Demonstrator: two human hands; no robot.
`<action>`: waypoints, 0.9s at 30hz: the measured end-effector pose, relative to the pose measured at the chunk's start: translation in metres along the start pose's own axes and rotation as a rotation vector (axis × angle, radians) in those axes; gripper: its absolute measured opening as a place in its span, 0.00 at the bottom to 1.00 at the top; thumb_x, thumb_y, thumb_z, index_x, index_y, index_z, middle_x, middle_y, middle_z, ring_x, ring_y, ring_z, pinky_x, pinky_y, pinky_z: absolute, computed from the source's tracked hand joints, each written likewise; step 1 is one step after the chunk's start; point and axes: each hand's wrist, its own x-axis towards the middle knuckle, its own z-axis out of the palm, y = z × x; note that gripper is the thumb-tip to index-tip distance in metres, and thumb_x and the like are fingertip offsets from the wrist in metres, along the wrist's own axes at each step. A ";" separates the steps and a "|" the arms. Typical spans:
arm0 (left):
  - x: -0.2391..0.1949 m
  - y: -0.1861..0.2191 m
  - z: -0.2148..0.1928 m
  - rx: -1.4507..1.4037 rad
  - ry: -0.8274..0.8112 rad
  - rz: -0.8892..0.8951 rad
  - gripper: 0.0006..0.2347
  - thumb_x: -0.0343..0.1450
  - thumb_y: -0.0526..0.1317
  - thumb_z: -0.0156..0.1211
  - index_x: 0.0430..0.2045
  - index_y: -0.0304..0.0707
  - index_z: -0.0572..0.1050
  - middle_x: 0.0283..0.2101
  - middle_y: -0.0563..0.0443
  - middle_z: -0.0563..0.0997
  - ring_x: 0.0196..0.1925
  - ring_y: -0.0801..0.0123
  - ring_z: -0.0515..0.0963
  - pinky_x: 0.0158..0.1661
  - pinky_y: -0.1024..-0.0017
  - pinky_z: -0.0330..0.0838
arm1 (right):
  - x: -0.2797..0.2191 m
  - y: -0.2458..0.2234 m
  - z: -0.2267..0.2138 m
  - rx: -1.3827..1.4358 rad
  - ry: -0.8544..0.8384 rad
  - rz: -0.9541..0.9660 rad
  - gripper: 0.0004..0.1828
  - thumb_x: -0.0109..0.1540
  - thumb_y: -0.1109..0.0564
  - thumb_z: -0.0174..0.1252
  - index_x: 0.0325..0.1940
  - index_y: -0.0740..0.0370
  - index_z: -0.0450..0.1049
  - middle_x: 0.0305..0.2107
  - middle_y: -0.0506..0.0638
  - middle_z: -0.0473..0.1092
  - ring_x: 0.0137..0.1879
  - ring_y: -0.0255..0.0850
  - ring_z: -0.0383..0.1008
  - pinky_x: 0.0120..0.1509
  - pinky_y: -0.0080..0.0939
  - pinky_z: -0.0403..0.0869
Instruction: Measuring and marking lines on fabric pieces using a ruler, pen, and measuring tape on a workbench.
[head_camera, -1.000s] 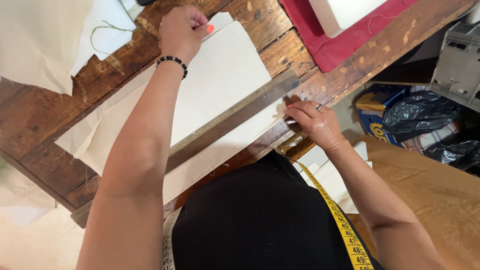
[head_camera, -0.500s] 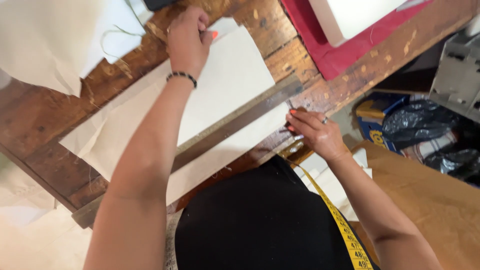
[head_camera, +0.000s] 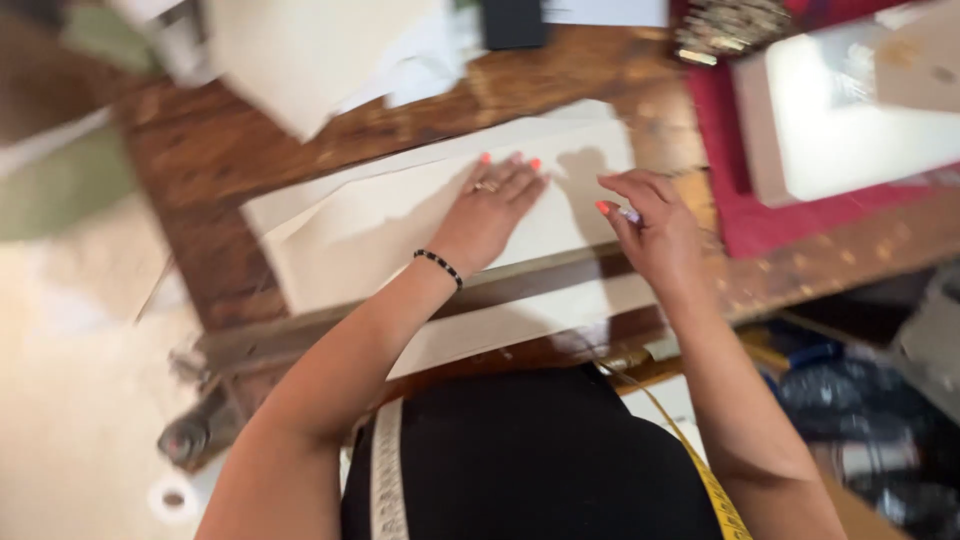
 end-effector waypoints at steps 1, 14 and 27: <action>-0.024 -0.011 -0.018 0.023 0.008 -0.047 0.18 0.76 0.34 0.53 0.62 0.46 0.71 0.66 0.51 0.73 0.73 0.59 0.65 0.71 0.48 0.49 | 0.010 -0.016 0.004 0.023 -0.023 -0.042 0.18 0.67 0.52 0.64 0.62 0.44 0.78 0.54 0.46 0.73 0.58 0.49 0.76 0.59 0.51 0.75; -0.218 -0.116 -0.115 0.347 0.081 -0.416 0.33 0.75 0.64 0.49 0.73 0.48 0.62 0.74 0.53 0.65 0.76 0.62 0.60 0.72 0.47 0.47 | 0.037 -0.026 0.013 -0.246 -0.291 -0.030 0.35 0.66 0.45 0.59 0.78 0.46 0.64 0.72 0.52 0.61 0.62 0.64 0.71 0.59 0.68 0.73; -0.223 -0.112 -0.141 0.093 -0.106 -0.472 0.33 0.80 0.61 0.40 0.77 0.41 0.49 0.79 0.52 0.51 0.81 0.58 0.43 0.72 0.44 0.27 | 0.043 -0.019 0.008 -0.271 -0.346 -0.102 0.35 0.68 0.50 0.65 0.77 0.61 0.66 0.72 0.56 0.62 0.72 0.48 0.65 0.51 0.55 0.76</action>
